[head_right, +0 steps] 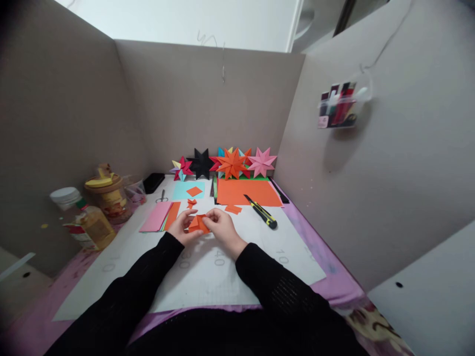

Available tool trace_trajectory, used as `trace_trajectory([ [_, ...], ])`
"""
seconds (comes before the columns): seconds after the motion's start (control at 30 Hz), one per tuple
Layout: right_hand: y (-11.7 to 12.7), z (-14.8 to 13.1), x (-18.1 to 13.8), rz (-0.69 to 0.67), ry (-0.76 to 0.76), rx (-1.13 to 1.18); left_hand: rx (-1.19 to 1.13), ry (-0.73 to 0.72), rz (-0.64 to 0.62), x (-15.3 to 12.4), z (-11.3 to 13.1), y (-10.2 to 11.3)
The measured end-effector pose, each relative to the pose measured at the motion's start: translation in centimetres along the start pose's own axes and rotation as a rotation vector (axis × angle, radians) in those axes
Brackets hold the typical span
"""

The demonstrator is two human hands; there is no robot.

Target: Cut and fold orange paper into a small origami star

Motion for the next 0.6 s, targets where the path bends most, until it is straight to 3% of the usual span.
trace_trajectory([
  [0.37,-0.4,-0.3,-0.2,-0.089,-0.06,0.094,0.035,0.18,0.188,0.3,-0.3,1.6],
  [0.47,-0.1,-0.2,0.0,-0.147,-0.045,0.165,0.038,0.206,0.127,0.4,-0.4,1.6],
  [0.6,0.2,-1.5,-0.1,-0.249,0.176,0.002,0.016,0.178,-0.094,0.5,-0.7,0.8],
])
Point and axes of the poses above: each hand's wrist, its own x-axis towards the middle knuckle, its own y-axis out of the back of the hand, z = x × y, the point moved 4 cm from there along x, towards the middle knuckle, and after that the axes turned 4 degrees about -z, right-handed, at the moved point
